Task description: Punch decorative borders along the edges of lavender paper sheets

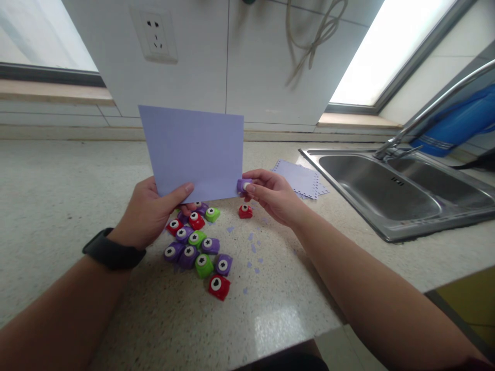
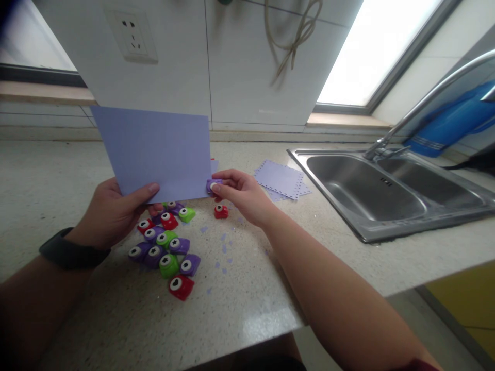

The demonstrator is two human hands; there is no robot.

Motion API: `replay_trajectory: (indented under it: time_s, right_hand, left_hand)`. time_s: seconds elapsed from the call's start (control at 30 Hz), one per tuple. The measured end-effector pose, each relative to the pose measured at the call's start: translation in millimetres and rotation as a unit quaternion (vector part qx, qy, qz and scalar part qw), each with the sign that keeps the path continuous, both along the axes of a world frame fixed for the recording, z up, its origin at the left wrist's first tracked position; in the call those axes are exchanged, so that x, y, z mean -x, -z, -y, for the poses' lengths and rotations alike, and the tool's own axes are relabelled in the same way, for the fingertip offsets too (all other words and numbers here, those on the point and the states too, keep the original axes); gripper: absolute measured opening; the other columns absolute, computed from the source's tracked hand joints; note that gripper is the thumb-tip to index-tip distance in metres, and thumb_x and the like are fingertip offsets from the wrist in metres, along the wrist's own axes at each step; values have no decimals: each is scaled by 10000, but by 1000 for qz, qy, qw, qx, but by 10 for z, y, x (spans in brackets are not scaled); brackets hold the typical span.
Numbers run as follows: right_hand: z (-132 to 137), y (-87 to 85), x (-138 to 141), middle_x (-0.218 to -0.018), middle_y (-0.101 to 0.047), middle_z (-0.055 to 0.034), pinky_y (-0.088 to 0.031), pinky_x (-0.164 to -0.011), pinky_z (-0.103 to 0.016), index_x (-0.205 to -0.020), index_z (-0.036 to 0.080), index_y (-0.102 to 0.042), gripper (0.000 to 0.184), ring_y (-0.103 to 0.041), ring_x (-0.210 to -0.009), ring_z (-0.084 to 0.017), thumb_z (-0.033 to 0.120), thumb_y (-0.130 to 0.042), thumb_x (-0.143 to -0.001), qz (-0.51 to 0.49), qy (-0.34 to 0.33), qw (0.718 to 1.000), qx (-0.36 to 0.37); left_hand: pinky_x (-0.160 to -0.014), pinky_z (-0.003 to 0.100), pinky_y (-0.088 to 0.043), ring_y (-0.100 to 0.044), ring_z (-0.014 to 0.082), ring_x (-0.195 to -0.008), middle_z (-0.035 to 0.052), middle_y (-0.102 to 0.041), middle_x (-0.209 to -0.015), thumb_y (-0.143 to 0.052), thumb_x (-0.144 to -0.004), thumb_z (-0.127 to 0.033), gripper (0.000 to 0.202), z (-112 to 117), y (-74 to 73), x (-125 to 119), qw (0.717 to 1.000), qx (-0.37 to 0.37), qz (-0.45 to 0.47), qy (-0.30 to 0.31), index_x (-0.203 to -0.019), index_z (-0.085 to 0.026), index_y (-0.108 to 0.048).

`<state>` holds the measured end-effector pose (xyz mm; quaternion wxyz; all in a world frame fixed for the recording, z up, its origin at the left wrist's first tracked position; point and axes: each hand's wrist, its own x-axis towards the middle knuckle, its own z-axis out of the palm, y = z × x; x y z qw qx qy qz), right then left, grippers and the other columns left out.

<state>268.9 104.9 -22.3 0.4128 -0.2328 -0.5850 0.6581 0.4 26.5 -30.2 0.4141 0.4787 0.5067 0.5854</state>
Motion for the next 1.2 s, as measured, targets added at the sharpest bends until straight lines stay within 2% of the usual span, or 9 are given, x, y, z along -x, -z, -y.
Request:
replay_trajectory:
  time_s: [0.7,0.97,1.2]
  right_hand:
    - [-27,68,-17,-968,-745,-18,-612,-841,-308,-1117,217,-735,415,-700,-867,-138,308,-937,-767,8,12,1000,-20]
    - [-18,49,-7,-941,-756,-11,-596,-803,-300,-1090,211,-731,399,-697,-815,-127,312,-939,-765,8,6,1000,-5]
    - [-13,34,-6,-936,-765,-17,-586,-775,-308,-1084,208,-730,413,-692,-799,-135,346,-940,-757,19,10,1000,3]
  left_hand:
    - [-502,286,-583,-665,177,-529,21,-732,-723,-880,-808,-416,297,3,-14,-1,1000,-2,-15,-7,-892,-184,-715]
    - [-497,287,-568,-662,183,-532,26,-720,-696,-874,-810,-394,277,24,-52,-21,1000,3,-15,3,-876,-184,-707]
    - [-493,298,-569,-668,193,-536,33,-729,-719,-879,-796,-390,280,14,-23,-12,1000,3,-8,-2,-896,-190,-709]
